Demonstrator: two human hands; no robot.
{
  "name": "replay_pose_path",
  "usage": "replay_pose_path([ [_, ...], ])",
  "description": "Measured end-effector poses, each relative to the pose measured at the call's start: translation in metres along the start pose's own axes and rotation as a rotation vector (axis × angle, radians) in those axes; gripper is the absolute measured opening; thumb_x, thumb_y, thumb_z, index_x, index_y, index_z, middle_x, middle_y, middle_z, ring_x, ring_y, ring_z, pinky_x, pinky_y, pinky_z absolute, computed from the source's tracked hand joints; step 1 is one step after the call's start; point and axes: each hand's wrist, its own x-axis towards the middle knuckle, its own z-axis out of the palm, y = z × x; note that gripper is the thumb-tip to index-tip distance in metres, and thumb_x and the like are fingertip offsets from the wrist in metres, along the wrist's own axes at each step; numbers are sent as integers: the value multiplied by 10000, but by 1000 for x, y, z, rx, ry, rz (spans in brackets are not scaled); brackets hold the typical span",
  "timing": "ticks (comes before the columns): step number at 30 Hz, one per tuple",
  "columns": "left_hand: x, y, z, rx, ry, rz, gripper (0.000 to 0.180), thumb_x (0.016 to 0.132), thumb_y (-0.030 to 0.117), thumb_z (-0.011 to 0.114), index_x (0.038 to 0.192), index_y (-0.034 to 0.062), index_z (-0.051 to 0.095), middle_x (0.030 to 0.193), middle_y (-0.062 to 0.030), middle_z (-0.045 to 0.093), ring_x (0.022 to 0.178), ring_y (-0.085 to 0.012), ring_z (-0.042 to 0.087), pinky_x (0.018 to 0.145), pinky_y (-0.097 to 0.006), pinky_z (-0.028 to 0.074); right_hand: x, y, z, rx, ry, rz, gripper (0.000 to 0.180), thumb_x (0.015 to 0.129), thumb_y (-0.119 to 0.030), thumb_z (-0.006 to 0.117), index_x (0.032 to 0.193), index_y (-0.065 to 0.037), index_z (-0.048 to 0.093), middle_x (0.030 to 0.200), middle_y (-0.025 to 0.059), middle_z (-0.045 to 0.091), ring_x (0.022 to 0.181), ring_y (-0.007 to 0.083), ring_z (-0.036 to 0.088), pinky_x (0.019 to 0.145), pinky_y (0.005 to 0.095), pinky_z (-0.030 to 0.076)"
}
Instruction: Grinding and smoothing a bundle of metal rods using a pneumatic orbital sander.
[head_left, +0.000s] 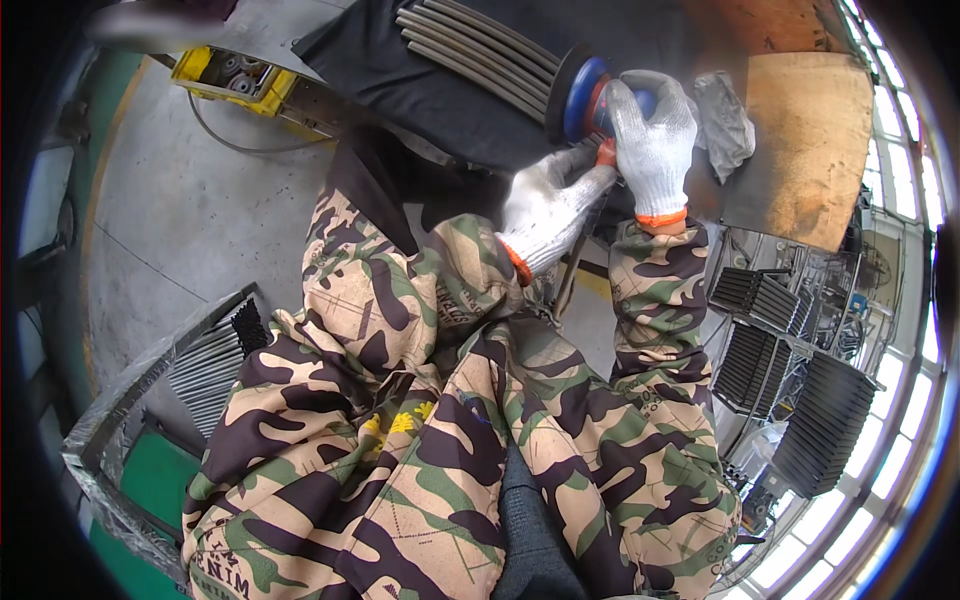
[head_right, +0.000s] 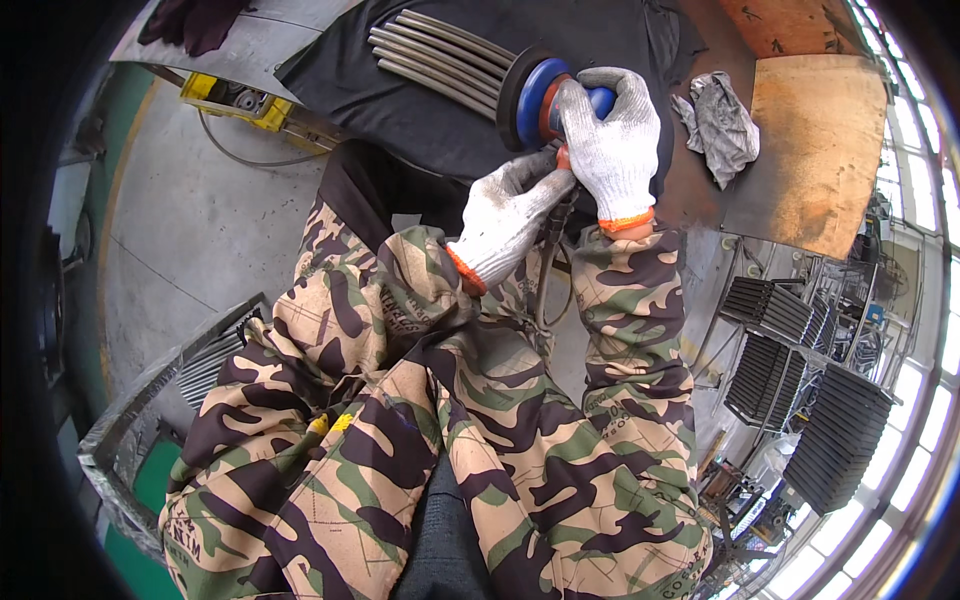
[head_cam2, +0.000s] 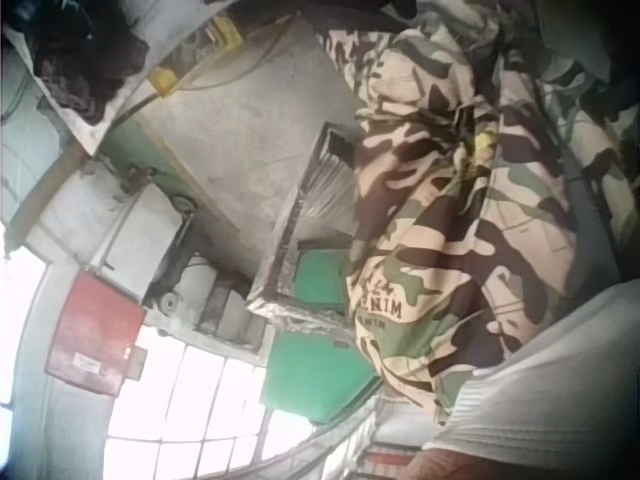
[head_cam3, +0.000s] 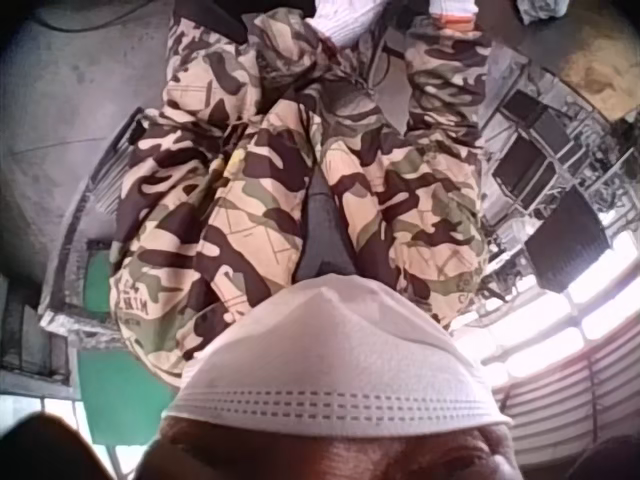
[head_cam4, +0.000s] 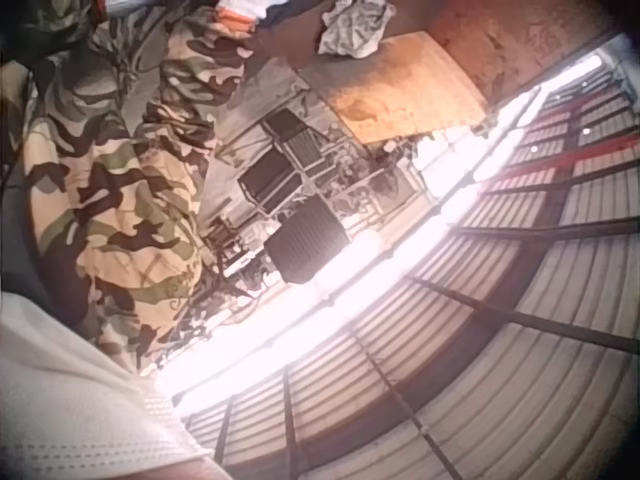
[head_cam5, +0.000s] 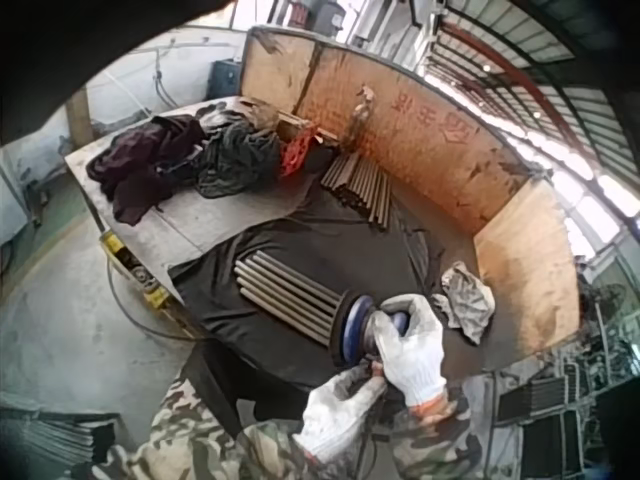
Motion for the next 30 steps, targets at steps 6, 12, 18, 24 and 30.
replay_pose_path([
  [6, -23, 12, -51, 602, -89, 114, 489, 998, 348, 698, 1329, -10, 662, 1148, -139, 753, 1061, -177, 703, 981, -315, 527, 7, 26, -4, -141, -146, 24, 245, 859, -299, 765, 1002, -108, 709, 999, 139, 696, 912, 335, 704, 836, 434, 561],
  [12, 23, 68, -97, 1033, 9, 826, 396, 976, 180, 710, 1338, 27, 653, 1264, -165, 717, 1167, -299, 700, 1036, -366, 527, 18, 28, -12, -532, -406, -71, 266, 892, -360, 679, 1050, -146, 672, 1062, 148, 663, 1009, 374, 677, 874, 482, 555],
  [18, 102, 94, -105, 1665, 60, 1021, 596, 993, 409, 644, 1468, 60, 549, 1532, -225, 507, 1445, -451, 432, 1204, -544, 333, 16, 29, -8, -568, -477, -102, 271, 905, -364, 661, 1077, -155, 662, 1083, 143, 651, 1021, 381, 665, 878, 499, 553],
  [24, 126, 97, -96, 1971, 82, 1041, 625, 1031, 469, 542, 1495, 51, 522, 1549, -193, 505, 1461, -402, 423, 1232, -537, 266, 30, 29, 2, -639, -430, -27, 285, 902, -359, 669, 1080, -135, 670, 1121, 166, 674, 1067, 387, 670, 936, 489, 546],
  [30, 127, 104, -88, 1995, 61, 1108, 536, 987, 414, 613, 1367, 37, 628, 1407, -184, 617, 1341, -375, 525, 1153, -523, 347, 27, 18, 10, -598, -434, -84, 274, 905, -338, 648, 1066, -118, 681, 1085, 182, 693, 1026, 396, 679, 890, 495, 556],
])
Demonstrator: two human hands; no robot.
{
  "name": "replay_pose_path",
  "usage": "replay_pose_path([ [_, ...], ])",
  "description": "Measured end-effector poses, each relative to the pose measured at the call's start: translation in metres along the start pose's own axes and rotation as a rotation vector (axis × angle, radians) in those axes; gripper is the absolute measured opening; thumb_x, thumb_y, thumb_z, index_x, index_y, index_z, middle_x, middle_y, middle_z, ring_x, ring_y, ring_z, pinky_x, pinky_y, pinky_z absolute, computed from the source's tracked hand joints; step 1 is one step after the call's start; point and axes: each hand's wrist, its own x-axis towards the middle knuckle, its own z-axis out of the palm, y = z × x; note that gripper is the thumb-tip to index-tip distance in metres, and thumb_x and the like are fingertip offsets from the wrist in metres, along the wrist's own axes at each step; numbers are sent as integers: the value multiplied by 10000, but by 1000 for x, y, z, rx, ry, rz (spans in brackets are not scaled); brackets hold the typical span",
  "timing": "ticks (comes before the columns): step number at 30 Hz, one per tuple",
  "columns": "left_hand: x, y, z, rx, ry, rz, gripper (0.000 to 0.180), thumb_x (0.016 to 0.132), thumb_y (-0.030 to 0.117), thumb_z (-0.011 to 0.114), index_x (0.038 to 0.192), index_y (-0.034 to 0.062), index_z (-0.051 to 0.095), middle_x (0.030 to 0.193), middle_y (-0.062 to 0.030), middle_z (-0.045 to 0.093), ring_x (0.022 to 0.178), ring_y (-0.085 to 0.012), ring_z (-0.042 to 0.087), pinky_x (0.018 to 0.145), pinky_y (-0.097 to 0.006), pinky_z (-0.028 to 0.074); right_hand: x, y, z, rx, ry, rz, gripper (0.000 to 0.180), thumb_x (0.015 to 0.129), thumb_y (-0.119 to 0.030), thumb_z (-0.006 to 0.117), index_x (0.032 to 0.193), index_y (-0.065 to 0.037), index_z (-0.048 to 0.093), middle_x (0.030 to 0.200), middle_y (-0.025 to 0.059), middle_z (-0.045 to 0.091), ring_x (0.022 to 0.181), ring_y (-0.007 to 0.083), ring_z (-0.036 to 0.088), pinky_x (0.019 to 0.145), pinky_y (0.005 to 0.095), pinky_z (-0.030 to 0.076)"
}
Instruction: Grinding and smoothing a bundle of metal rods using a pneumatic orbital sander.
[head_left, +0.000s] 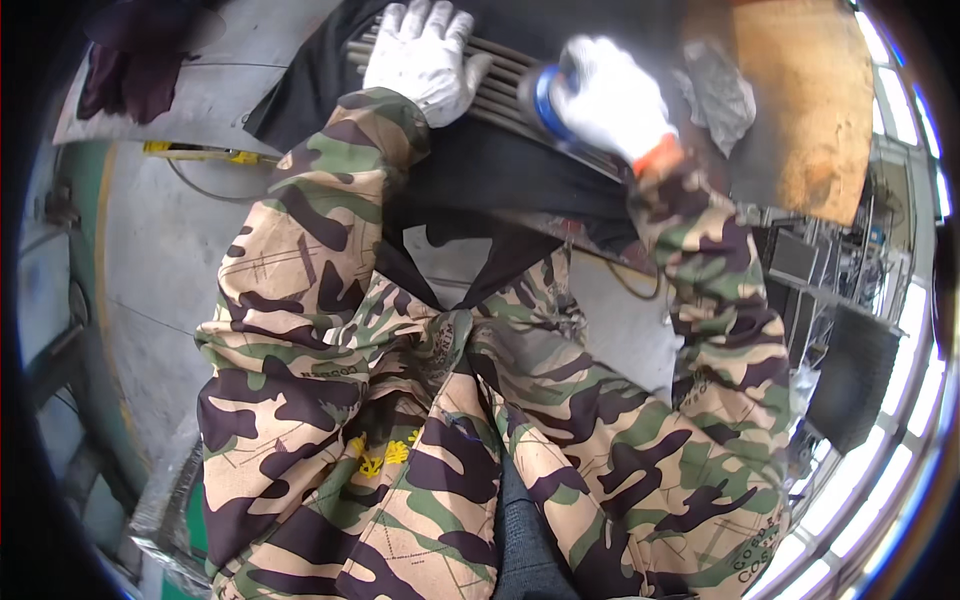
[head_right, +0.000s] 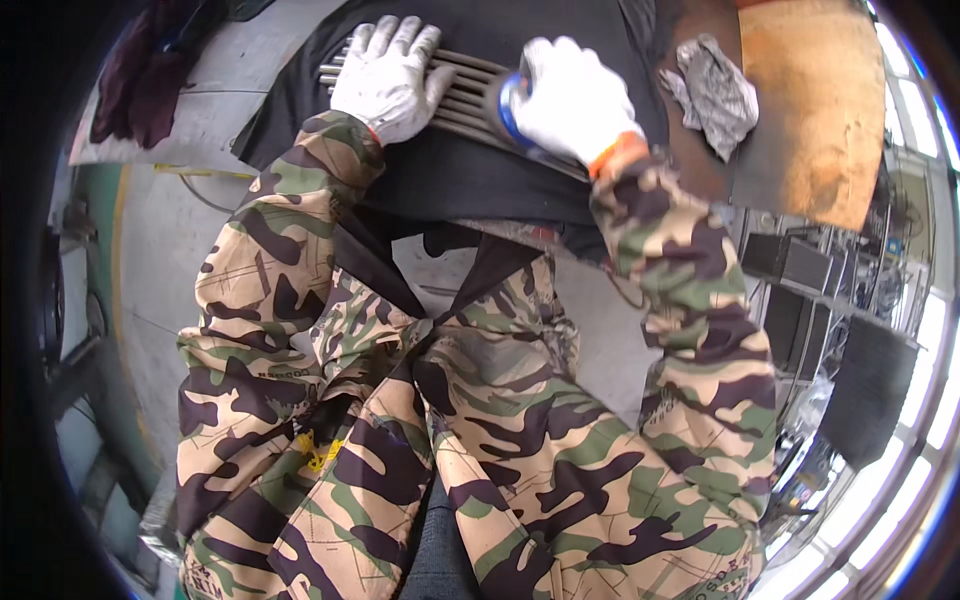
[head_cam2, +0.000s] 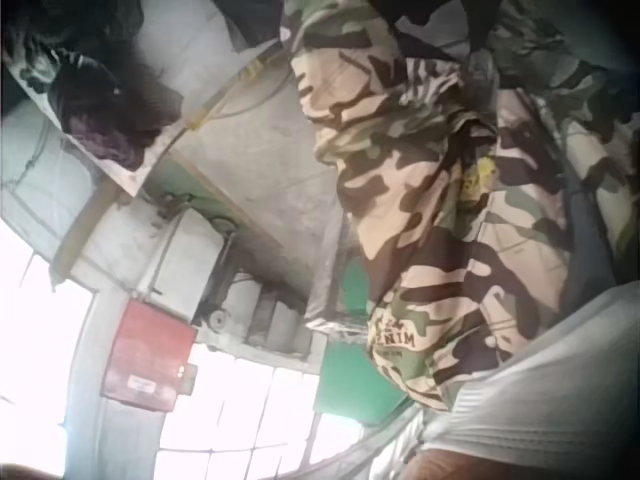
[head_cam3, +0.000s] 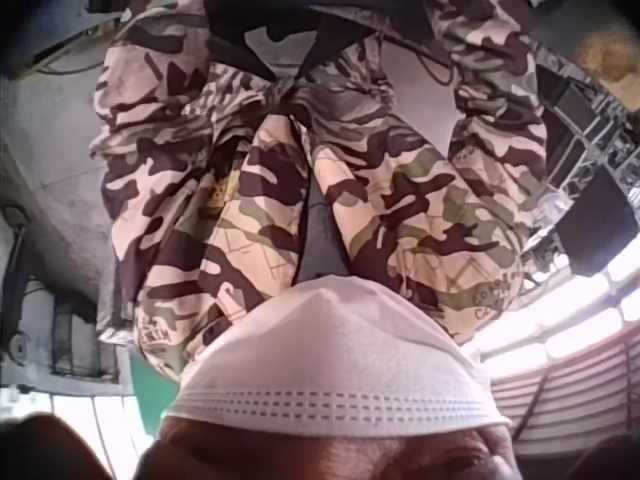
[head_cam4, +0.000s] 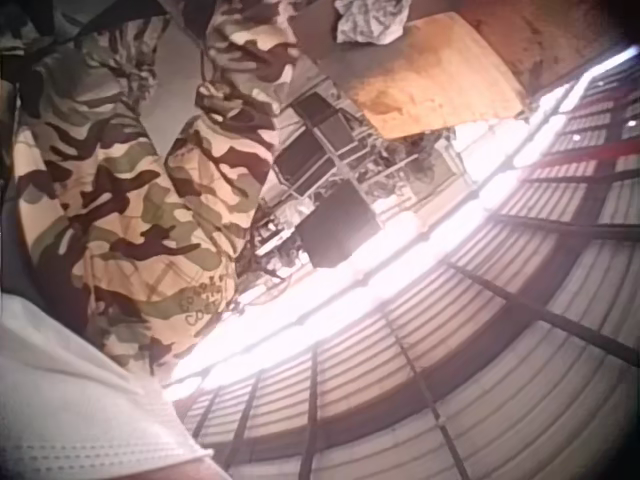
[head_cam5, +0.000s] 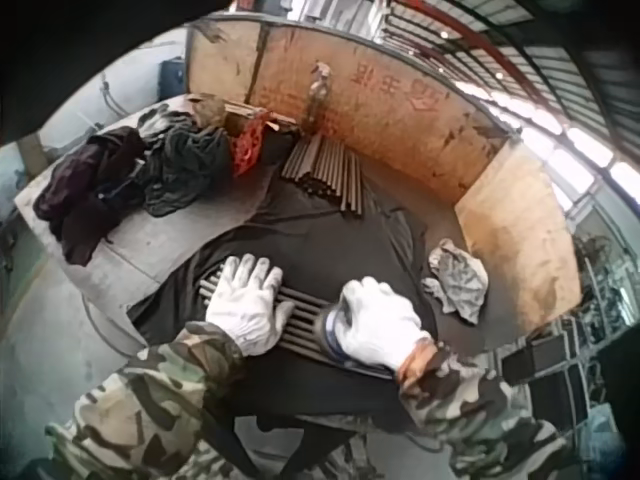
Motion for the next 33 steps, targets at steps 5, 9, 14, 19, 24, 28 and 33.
replay_pose_path([
  [5, 1, 4, 2, 11, 47, 31, 518, 980, 410, 620, 1324, 26, 659, 1359, -195, 644, 1286, -380, 560, 1121, -523, 380, -13, 9, -6, 5, -24, -2, 265, 912, -315, 642, 1068, -105, 686, 1047, 181, 682, 998, 406, 676, 872, 503, 560],
  [9, -4, -8, -3, 33, 40, 52, 543, 965, 424, 628, 1316, 12, 659, 1334, -204, 651, 1259, -387, 569, 1097, -525, 390, -13, 19, 8, 35, 62, -47, 247, 916, -293, 636, 1054, -91, 672, 1005, 183, 668, 961, 402, 674, 839, 506, 558],
  [14, -2, -4, -17, -62, -68, 251, 787, 904, 596, 664, 1425, 12, 582, 1432, -233, 590, 1314, -442, 525, 1128, -568, 346, -35, 16, -24, 41, 2, -58, 233, 899, -275, 633, 1003, -69, 659, 968, 181, 656, 925, 400, 670, 799, 527, 567],
  [19, 1, -15, -24, -56, -171, 344, 955, 844, 684, 691, 1502, 20, 493, 1487, -245, 532, 1347, -456, 493, 1173, -591, 298, -22, 31, -20, 40, 130, -96, 215, 884, -254, 635, 983, -63, 648, 937, 191, 660, 889, 411, 669, 740, 528, 563],
  [24, 6, -19, -24, -34, -14, 398, 935, 807, 702, 707, 1386, -21, 575, 1325, -201, 597, 1219, -396, 551, 1059, -530, 386, -25, 26, -28, 98, 143, -145, 197, 881, -242, 635, 949, -57, 645, 929, 202, 656, 892, 404, 670, 732, 535, 563],
  [28, 7, 2, -2, -72, -65, 314, 729, 921, 536, 659, 1405, -1, 568, 1366, -241, 589, 1265, -434, 536, 1100, -556, 365, -38, 35, -19, 71, 54, -66, 197, 870, -226, 634, 956, -50, 656, 929, 201, 662, 889, 399, 678, 751, 518, 570],
  [33, 15, -18, -8, 84, -52, 175, 593, 998, 431, 566, 1436, 31, 571, 1430, -257, 581, 1328, -469, 517, 1142, -576, 344, -16, 31, -24, 63, 177, -147, 198, 863, -213, 630, 958, -40, 655, 944, 208, 673, 885, 399, 679, 754, 504, 571],
])
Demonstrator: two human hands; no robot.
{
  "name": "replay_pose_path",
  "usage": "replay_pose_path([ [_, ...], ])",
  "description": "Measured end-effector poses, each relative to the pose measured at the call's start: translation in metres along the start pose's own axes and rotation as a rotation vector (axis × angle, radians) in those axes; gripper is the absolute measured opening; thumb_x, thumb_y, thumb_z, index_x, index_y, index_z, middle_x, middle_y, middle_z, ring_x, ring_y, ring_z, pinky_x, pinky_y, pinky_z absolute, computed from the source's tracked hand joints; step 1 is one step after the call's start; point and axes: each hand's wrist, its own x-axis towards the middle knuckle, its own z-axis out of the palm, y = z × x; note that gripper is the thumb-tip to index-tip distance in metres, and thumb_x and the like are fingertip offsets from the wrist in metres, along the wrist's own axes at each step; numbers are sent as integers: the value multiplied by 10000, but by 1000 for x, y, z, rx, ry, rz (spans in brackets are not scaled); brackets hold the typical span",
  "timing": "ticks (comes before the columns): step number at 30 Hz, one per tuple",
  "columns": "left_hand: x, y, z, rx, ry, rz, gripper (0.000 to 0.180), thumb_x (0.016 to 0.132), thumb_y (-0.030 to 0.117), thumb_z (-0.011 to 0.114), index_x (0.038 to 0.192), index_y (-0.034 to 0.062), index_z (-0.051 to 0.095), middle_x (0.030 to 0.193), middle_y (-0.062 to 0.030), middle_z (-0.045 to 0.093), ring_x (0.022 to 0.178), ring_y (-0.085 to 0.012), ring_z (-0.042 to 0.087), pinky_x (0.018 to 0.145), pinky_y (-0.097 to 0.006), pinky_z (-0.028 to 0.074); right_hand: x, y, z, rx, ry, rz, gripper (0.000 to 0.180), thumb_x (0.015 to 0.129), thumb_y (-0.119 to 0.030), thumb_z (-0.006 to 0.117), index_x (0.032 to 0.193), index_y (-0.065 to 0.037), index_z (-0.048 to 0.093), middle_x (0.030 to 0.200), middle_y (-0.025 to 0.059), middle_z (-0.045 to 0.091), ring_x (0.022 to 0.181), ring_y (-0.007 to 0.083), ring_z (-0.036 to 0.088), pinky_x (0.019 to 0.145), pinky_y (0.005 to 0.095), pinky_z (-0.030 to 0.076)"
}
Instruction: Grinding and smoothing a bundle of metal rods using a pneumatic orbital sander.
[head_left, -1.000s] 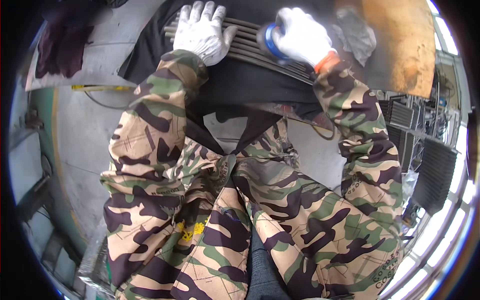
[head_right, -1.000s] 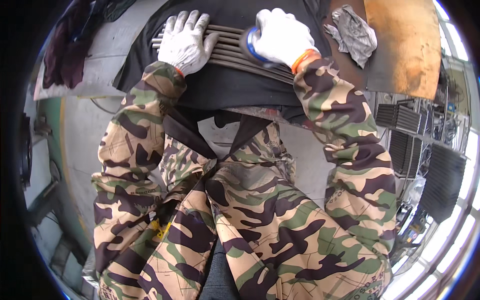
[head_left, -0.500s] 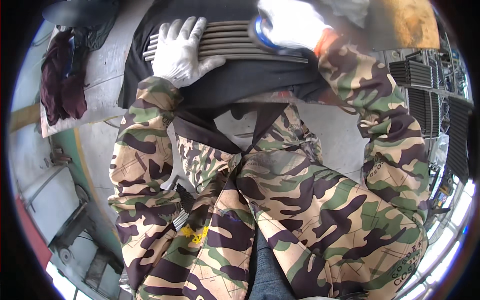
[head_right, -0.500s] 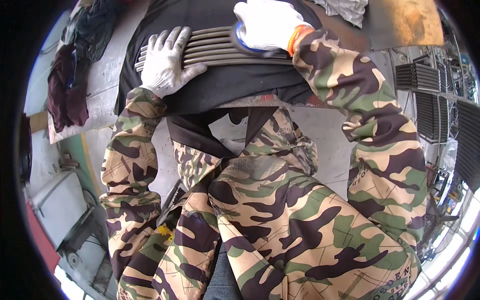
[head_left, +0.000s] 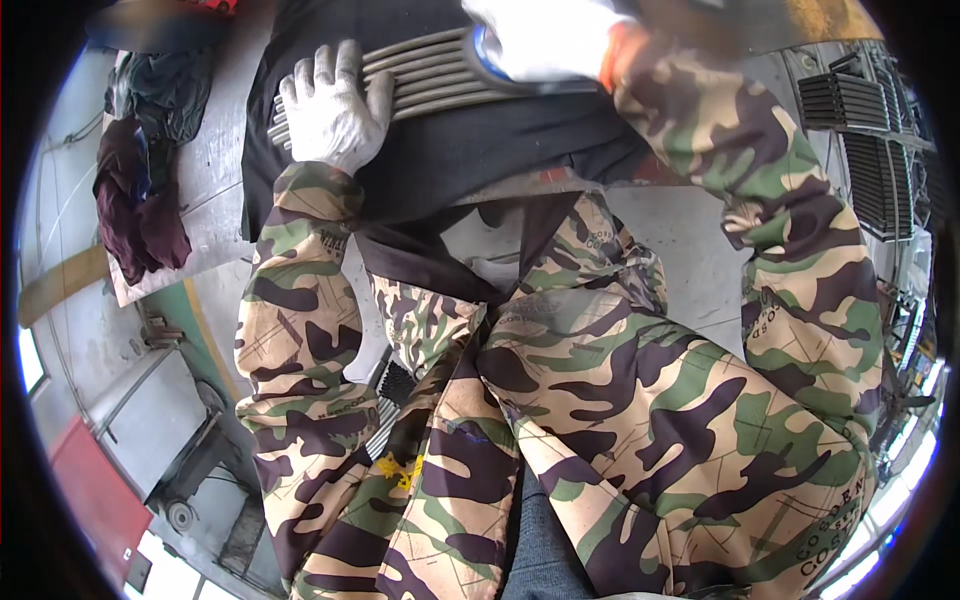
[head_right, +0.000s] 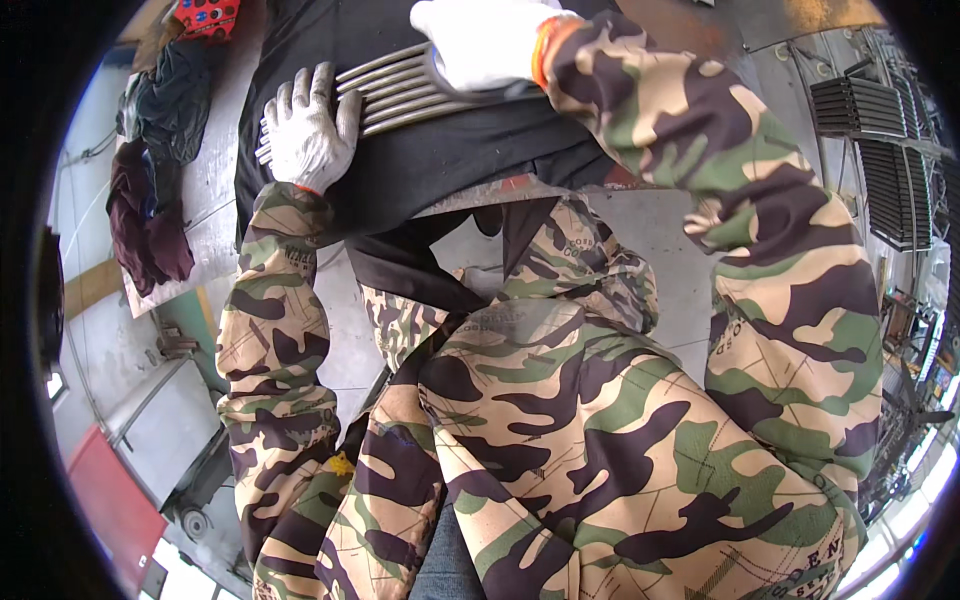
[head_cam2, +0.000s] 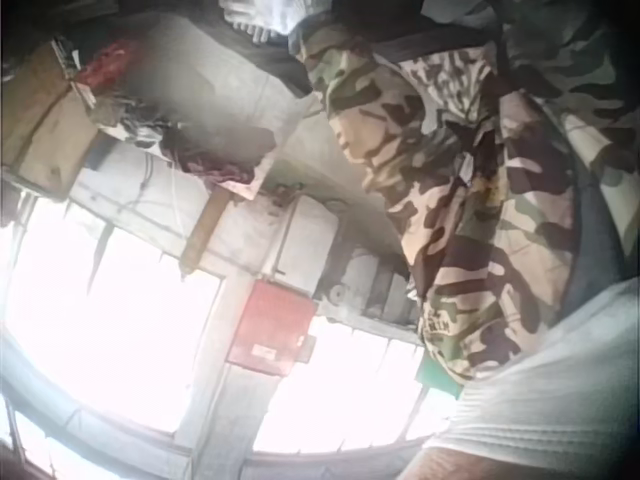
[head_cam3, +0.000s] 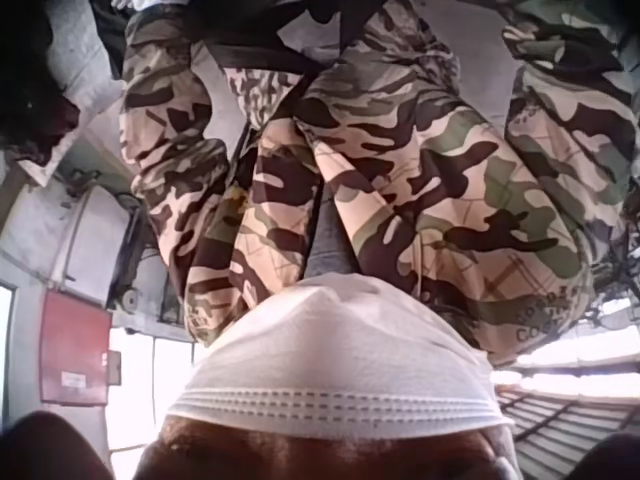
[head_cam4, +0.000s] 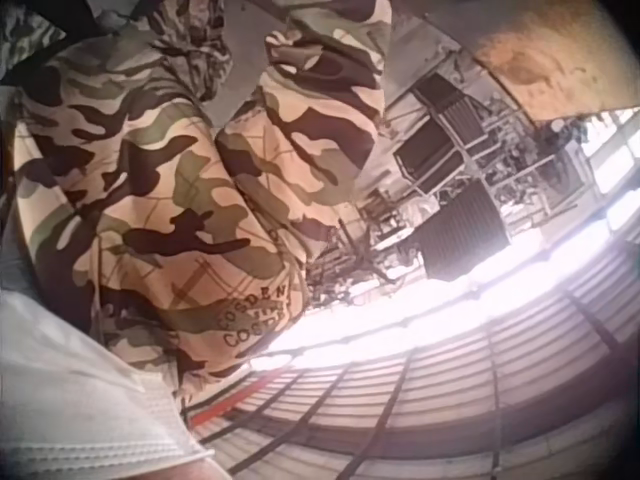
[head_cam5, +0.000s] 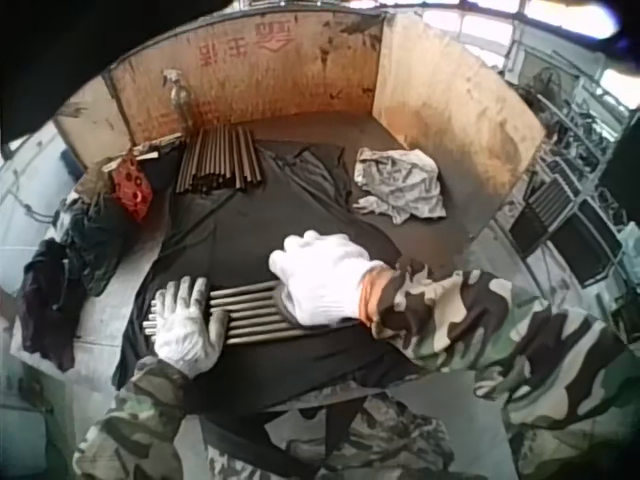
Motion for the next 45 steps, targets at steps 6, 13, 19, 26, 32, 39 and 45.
replay_pose_path([
  [6, 14, 9, 11, 13, -2, -71, 574, 1009, 445, 542, 1413, 40, 591, 1400, -234, 604, 1283, -446, 548, 1108, -569, 376, -9, -12, -19, 63, -130, 26, 216, 873, -214, 626, 984, -33, 667, 1007, 218, 682, 959, 400, 678, 801, 509, 570],
  [13, 15, 11, 15, 60, 14, -133, 558, 1001, 465, 542, 1350, 42, 640, 1367, -223, 626, 1258, -431, 568, 1079, -571, 397, 4, -24, -6, 82, -105, -14, 229, 891, -216, 609, 1000, -28, 681, 1008, 229, 693, 964, 410, 685, 826, 504, 573],
  [19, 19, 15, 24, 67, 50, -129, 554, 1001, 474, 539, 1340, 50, 651, 1361, -222, 630, 1260, -434, 568, 1070, -574, 404, 24, 9, 2, -55, -66, 85, 245, 860, -217, 614, 1005, -34, 687, 1020, 231, 697, 957, 408, 691, 807, 501, 575],
  [26, 16, 10, 20, 73, 120, -111, 541, 997, 466, 547, 1325, 50, 658, 1344, -228, 646, 1256, -430, 574, 1060, -572, 408, -27, 14, -19, -99, -63, 27, 238, 867, -260, 649, 976, -49, 652, 960, 202, 657, 918, 390, 674, 755, 499, 572],
  [32, 20, 3, 20, 76, 110, -116, 526, 993, 443, 559, 1319, 43, 656, 1340, -232, 641, 1255, -422, 576, 1066, -564, 407, -29, 15, -21, -75, -72, -57, 219, 881, -246, 648, 978, -50, 646, 961, 196, 654, 912, 390, 669, 750, 498, 571],
  [39, 13, -2, 4, 103, 150, -130, 487, 967, 412, 599, 1235, 14, 686, 1241, -213, 683, 1148, -410, 616, 1006, -549, 439, -19, 0, -11, -5, -110, -102, 246, 855, -267, 693, 976, -58, 651, 977, 182, 650, 947, 374, 665, 767, 487, 571],
  [45, 12, 13, 15, -12, 183, -129, 431, 942, 336, 638, 1170, -29, 664, 1168, -179, 685, 1111, -387, 608, 997, -530, 425, -23, -10, -1, -76, -226, 18, 467, 852, -393, 750, 1185, -88, 633, 1131, 163, 632, 1037, 358, 668, 874, 496, 588],
])
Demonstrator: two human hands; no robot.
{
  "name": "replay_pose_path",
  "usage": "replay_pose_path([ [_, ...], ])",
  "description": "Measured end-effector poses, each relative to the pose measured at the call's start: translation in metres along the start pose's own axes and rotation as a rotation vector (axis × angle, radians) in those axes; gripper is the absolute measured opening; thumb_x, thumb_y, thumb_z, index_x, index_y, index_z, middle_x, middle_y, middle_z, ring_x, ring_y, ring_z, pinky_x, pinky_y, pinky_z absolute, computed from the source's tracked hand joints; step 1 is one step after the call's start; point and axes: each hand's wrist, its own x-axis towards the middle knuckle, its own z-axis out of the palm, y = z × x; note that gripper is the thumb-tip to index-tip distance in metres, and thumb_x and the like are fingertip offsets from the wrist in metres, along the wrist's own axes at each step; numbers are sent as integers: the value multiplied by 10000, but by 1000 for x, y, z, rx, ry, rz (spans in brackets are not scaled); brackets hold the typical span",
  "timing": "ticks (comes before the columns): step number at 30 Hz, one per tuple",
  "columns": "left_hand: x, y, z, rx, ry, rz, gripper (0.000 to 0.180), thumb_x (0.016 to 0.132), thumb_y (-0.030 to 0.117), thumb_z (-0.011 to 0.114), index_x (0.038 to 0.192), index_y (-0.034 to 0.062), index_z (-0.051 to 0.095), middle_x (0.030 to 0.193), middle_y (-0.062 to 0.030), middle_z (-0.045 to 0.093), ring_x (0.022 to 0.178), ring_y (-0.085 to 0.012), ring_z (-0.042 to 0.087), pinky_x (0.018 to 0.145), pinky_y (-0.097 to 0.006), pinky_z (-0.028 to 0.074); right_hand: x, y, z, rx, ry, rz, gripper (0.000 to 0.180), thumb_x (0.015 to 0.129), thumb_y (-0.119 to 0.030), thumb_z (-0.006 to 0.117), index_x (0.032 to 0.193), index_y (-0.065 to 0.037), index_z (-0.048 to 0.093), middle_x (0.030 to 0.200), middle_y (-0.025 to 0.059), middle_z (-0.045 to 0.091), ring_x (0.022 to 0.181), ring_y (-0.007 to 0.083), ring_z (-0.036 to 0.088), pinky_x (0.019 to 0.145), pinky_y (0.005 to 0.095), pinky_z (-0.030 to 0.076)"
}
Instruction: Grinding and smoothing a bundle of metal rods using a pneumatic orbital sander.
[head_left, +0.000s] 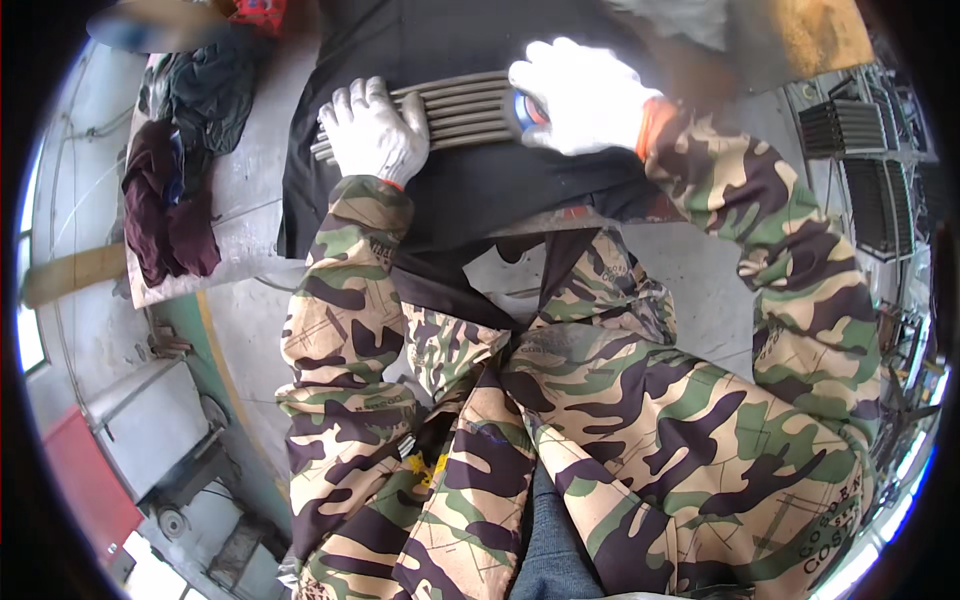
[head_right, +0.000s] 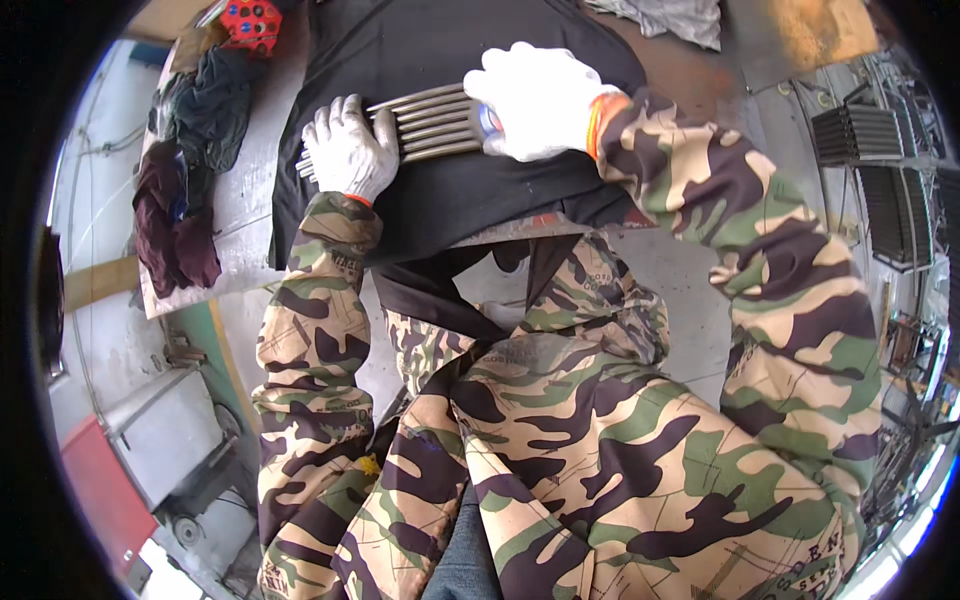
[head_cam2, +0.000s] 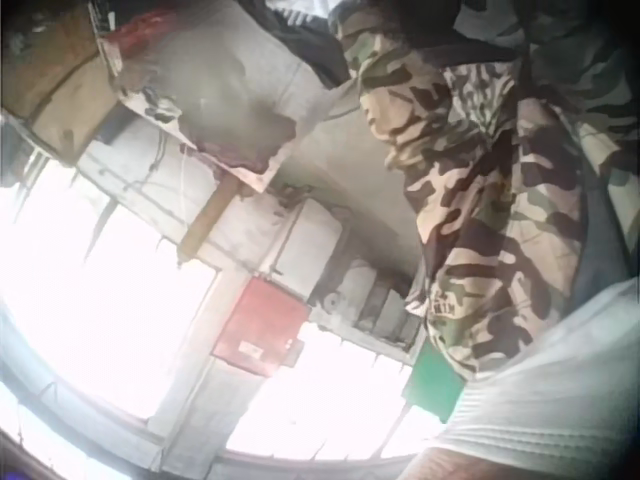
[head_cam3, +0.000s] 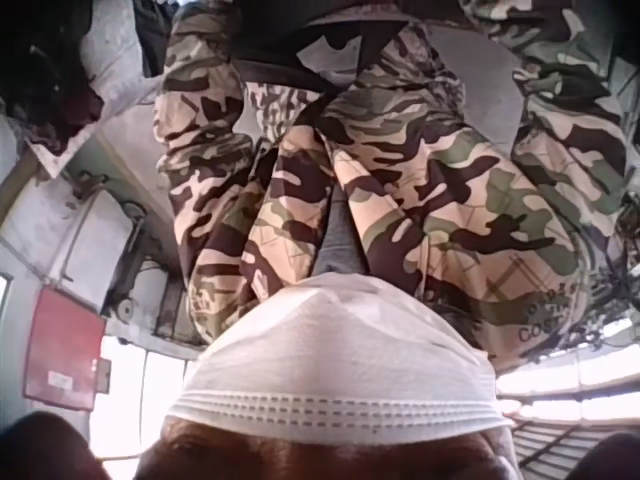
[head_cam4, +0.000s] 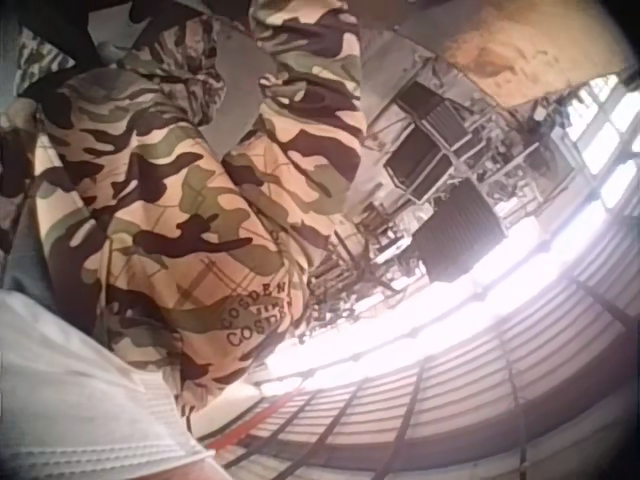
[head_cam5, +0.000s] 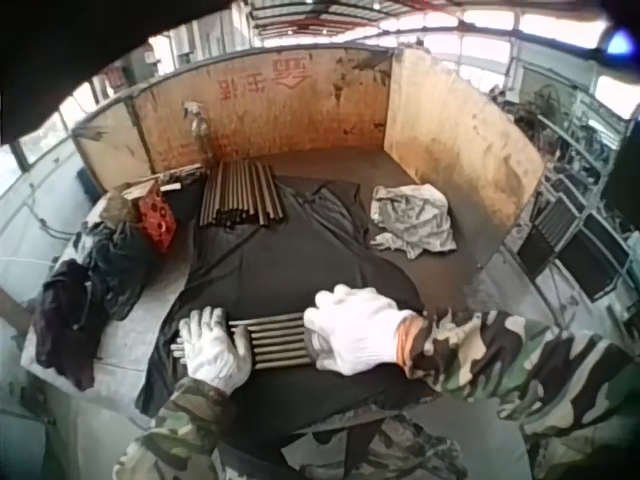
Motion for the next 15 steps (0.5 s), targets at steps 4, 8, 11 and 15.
replay_pose_path([
  [4, 3, -3, -1, -116, -94, -8, 470, 925, 307, 668, 1241, -41, 647, 1252, -213, 662, 1168, -401, 601, 1034, -530, 418, 21, 19, 4, -13, -55, 104, 488, 844, -377, 750, 1224, -99, 623, 1157, 161, 629, 1080, 360, 663, 887, 498, 578],
  [8, 4, -56, -34, -120, -235, 344, 629, 959, 374, 646, 1484, 45, 539, 1464, -249, 559, 1358, -466, 496, 1151, -567, 353, 21, 16, -9, -41, -41, 52, 462, 830, -371, 758, 1183, -98, 639, 1127, 159, 636, 1055, 366, 667, 877, 500, 574],
  [11, 10, -36, -17, -163, -133, 259, 593, 976, 385, 626, 1461, 51, 563, 1468, -244, 558, 1371, -469, 485, 1179, -560, 339, -7, 15, -5, -53, 29, 72, 478, 809, -385, 791, 1170, -107, 646, 1107, 151, 628, 1043, 359, 659, 865, 490, 575],
  [15, -13, -56, -19, -112, -93, 61, 586, 944, 407, 677, 1381, 23, 610, 1408, -222, 601, 1351, -435, 511, 1164, -506, 386, 38, -20, 6, -5, 31, -46, 481, 810, -395, 792, 1169, -109, 648, 1105, 141, 621, 1047, 347, 653, 861, 483, 578],
])
